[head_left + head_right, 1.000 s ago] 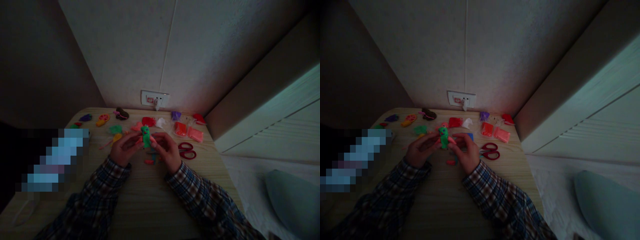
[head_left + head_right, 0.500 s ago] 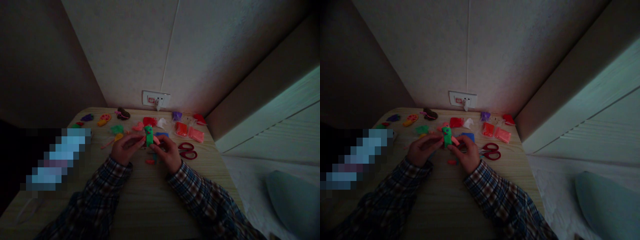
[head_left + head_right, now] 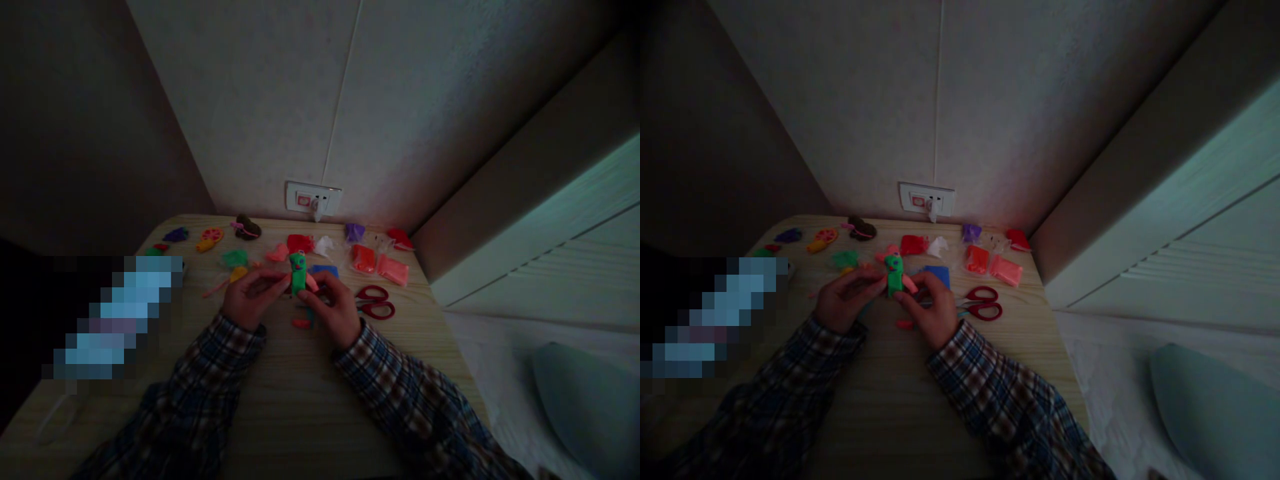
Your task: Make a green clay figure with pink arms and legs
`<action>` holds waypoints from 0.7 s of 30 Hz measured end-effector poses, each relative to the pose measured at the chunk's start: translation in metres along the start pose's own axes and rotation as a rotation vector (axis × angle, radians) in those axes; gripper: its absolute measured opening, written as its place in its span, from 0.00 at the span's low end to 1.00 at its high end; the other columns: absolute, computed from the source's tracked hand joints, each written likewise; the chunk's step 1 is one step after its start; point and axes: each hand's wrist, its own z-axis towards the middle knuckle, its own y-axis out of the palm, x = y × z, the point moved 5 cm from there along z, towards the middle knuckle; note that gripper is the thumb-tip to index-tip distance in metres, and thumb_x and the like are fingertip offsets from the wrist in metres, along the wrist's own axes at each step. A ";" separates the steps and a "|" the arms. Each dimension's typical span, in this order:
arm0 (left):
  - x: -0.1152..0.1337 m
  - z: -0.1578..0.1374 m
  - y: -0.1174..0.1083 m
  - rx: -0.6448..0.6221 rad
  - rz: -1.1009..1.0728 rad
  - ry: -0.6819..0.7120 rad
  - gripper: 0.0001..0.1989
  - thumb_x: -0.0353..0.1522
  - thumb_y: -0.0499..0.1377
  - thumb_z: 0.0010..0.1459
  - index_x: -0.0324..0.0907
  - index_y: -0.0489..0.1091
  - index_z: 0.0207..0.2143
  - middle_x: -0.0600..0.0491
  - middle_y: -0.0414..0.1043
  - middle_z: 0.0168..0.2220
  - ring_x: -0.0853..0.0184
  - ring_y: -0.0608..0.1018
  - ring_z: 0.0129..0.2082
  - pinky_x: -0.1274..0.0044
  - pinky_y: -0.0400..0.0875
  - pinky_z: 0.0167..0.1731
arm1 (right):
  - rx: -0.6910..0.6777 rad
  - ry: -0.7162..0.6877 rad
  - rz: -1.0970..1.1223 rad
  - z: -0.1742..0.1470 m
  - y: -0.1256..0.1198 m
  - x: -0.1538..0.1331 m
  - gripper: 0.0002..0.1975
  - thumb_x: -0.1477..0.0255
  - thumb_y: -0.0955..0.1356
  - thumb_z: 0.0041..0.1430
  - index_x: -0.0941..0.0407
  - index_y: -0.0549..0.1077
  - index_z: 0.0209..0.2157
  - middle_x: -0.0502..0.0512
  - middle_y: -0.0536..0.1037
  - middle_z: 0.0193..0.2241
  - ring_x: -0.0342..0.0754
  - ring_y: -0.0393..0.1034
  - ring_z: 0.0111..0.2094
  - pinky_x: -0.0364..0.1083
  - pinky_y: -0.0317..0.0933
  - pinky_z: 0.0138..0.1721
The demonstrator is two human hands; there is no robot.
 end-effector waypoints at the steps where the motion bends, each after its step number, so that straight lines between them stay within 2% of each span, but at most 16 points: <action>1: 0.000 0.000 0.000 0.001 -0.005 -0.001 0.10 0.36 0.68 0.45 0.41 0.74 0.27 0.52 0.79 0.29 0.63 0.81 0.30 0.72 0.79 0.36 | 0.002 0.002 -0.001 0.000 0.000 0.000 0.09 0.64 0.70 0.51 0.54 0.71 0.31 0.50 0.75 0.27 0.46 0.70 0.28 0.46 0.66 0.31; 7: 0.003 -0.002 0.002 0.007 -0.052 0.029 0.10 0.35 0.68 0.45 0.40 0.75 0.31 0.50 0.80 0.36 0.62 0.81 0.38 0.71 0.77 0.43 | 0.001 -0.013 -0.044 0.000 -0.001 -0.002 0.09 0.64 0.70 0.51 0.54 0.71 0.31 0.50 0.75 0.28 0.46 0.70 0.28 0.46 0.66 0.32; 13: 0.004 0.000 0.000 0.006 0.001 0.066 0.09 0.35 0.69 0.44 0.40 0.75 0.27 0.53 0.79 0.28 0.64 0.81 0.30 0.73 0.78 0.37 | -0.003 -0.013 -0.063 0.000 -0.001 -0.001 0.09 0.64 0.70 0.51 0.54 0.71 0.31 0.50 0.75 0.28 0.46 0.69 0.28 0.46 0.65 0.31; 17: 0.006 -0.001 -0.001 0.000 0.036 0.086 0.08 0.36 0.68 0.46 0.41 0.75 0.27 0.52 0.80 0.30 0.62 0.81 0.32 0.71 0.79 0.38 | 0.005 -0.023 -0.066 -0.001 -0.001 -0.002 0.09 0.64 0.70 0.51 0.54 0.71 0.30 0.50 0.74 0.27 0.46 0.69 0.28 0.46 0.65 0.31; 21: 0.007 -0.002 0.001 -0.008 0.030 0.101 0.09 0.35 0.66 0.47 0.41 0.76 0.32 0.51 0.80 0.36 0.62 0.82 0.36 0.71 0.78 0.41 | 0.023 -0.009 -0.045 0.000 -0.001 -0.002 0.09 0.64 0.70 0.50 0.54 0.71 0.30 0.50 0.74 0.27 0.45 0.68 0.27 0.45 0.64 0.29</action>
